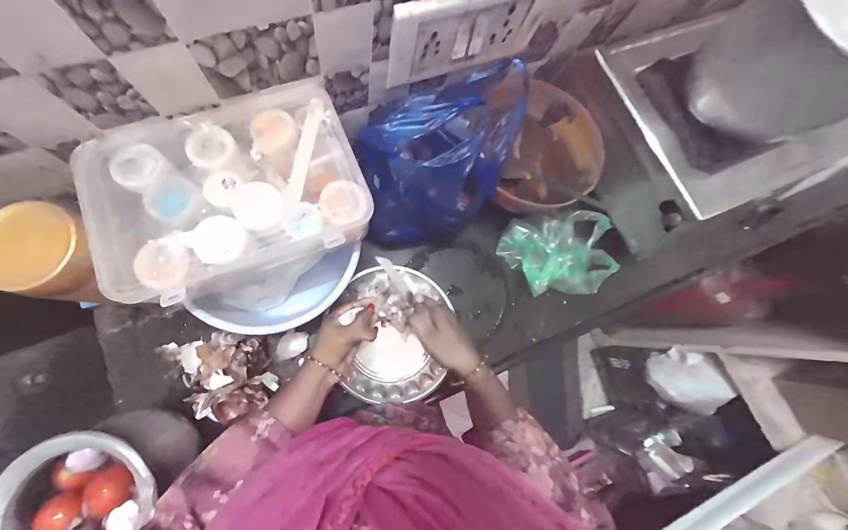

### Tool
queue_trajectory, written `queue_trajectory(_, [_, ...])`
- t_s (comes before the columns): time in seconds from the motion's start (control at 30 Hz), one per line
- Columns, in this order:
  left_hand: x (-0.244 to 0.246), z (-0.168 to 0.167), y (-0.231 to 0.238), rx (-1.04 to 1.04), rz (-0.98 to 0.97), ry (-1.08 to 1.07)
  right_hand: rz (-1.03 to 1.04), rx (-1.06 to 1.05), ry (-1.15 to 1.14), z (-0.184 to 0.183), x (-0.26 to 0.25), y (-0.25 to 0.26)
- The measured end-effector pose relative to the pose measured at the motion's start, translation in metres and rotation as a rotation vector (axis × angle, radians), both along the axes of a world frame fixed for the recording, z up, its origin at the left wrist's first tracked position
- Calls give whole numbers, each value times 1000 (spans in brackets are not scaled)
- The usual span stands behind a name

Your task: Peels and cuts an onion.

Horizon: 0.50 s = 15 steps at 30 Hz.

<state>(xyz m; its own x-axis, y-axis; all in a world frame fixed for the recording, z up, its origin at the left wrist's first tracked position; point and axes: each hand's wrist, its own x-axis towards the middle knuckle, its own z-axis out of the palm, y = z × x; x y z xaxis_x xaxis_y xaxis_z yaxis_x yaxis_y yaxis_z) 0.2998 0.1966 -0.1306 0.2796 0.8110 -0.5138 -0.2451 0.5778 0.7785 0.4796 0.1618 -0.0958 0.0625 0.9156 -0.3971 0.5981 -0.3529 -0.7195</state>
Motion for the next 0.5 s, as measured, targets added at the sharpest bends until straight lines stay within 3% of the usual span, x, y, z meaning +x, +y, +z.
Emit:
queue_trajectory(0.27, [0, 11, -7, 3, -77, -85, -16, 84, 227, -12, 2, -9])
queue_trajectory(0.5, [-9, 14, -10, 26, -220, -129, 96, 117, 224, -17, -9, -19])
